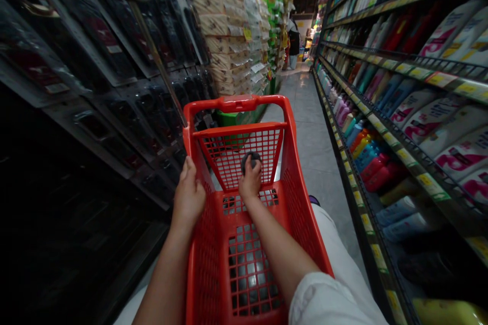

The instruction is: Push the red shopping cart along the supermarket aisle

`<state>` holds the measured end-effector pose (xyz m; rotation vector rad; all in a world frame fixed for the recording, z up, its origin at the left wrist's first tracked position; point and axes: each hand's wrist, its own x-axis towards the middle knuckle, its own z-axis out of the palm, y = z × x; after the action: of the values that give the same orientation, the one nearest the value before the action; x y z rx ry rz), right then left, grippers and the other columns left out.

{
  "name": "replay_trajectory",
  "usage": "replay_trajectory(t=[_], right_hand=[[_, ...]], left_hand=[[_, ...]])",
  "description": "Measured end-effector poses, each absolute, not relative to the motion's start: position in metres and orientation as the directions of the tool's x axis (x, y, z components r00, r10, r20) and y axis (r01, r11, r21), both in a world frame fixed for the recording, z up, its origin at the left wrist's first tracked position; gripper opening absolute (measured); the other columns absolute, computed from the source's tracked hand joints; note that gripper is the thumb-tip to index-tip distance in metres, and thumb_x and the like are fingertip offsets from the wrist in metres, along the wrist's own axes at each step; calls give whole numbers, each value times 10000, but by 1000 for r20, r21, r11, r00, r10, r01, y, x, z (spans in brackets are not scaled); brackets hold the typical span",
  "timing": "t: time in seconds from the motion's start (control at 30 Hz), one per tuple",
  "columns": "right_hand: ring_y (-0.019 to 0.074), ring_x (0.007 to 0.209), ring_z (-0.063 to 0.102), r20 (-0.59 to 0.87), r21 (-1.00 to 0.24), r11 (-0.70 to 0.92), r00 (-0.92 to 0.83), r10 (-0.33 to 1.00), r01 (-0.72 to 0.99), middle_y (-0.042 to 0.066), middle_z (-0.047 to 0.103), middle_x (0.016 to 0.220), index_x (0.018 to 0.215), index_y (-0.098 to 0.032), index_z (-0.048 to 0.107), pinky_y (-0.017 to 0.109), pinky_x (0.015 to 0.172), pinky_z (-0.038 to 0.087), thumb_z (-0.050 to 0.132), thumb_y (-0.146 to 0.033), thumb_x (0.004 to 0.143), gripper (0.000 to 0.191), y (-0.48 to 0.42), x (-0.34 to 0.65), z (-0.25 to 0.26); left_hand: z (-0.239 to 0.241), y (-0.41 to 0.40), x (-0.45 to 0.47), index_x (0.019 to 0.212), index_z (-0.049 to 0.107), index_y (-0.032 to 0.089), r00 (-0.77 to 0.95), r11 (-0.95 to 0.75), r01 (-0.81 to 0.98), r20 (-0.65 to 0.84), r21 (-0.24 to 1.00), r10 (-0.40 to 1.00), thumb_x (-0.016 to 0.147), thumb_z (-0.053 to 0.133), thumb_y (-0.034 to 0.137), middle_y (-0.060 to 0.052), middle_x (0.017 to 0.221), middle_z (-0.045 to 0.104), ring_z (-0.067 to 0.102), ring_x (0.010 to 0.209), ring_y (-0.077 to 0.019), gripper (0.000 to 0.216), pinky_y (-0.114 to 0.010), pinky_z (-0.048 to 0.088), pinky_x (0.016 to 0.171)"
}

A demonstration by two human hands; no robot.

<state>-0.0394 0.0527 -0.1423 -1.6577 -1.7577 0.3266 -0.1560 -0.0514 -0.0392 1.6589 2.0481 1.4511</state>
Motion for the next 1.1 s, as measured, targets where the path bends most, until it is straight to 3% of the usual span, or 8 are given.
replay_trajectory(t=[0.13,0.37,0.47,0.67,0.83,0.93,1.03,1.1], right_hand=[[215,1113,499,276,-366,345,-253,927,864,115,412,1415,1453,-337,397,349,932,451,433,-44,830,690,30,-47,-164],[242,1177,496,184,-559,-115,258,948,821,127,380,1417,1461,-280,401,347,956,426,475,-51,789,714,35,5,-196],[259,1231,476,170,-631,-128,297,940,765,167,360,1414,1501,-194,322,352,994,413,448,-80,813,708,36,-11,-187],[224,1101,509,213,-381,368,-307,928,848,88,419,1398,1466,-356,365,329,885,475,414,-121,896,619,21,-84,-150],[240,1104,474,132,-156,486,-469,873,860,47,420,1432,1394,-407,449,339,819,484,354,-220,975,469,25,-48,-160],[247,1102,491,118,-158,303,-286,951,940,64,421,1446,1390,-384,477,335,820,480,371,-165,948,505,27,4,-187],[246,1078,530,112,-275,-73,108,988,959,109,410,1443,1439,-320,439,328,823,484,422,-92,868,615,25,33,-208],[253,1112,528,115,-336,-105,152,982,936,120,397,1451,1467,-289,402,331,863,475,455,-92,835,664,22,26,-210]], left_hand=[[-39,-51,-158,1522,281,126,-385,-61,683,430,727,816,786,407,-33,-146,1583,274,258,1450,-222,763,-370,192,1199],[-28,-54,-152,1504,289,42,-396,-7,690,385,724,834,783,386,-44,-200,1561,291,278,1446,-234,733,-372,213,1196],[-31,-52,-150,1506,287,45,-392,-21,688,396,725,830,778,386,-48,-194,1566,284,275,1448,-227,741,-365,216,1196],[-44,-45,-154,1521,287,150,-386,-104,661,455,743,802,784,396,-38,-120,1590,267,252,1455,-208,768,-365,189,1202],[-46,-46,-156,1519,297,155,-392,-107,646,449,756,803,777,412,-39,-116,1588,272,257,1453,-216,775,-372,188,1203],[-44,-50,-155,1518,302,174,-402,-115,633,453,765,796,781,417,-38,-103,1588,276,264,1452,-217,776,-380,188,1206],[-41,-53,-153,1520,291,144,-418,-85,636,435,767,797,781,403,-44,-127,1586,273,271,1451,-219,770,-372,207,1204],[-38,-54,-151,1518,280,100,-418,-55,650,417,758,807,775,394,-51,-159,1581,271,271,1451,-223,767,-363,218,1201]])
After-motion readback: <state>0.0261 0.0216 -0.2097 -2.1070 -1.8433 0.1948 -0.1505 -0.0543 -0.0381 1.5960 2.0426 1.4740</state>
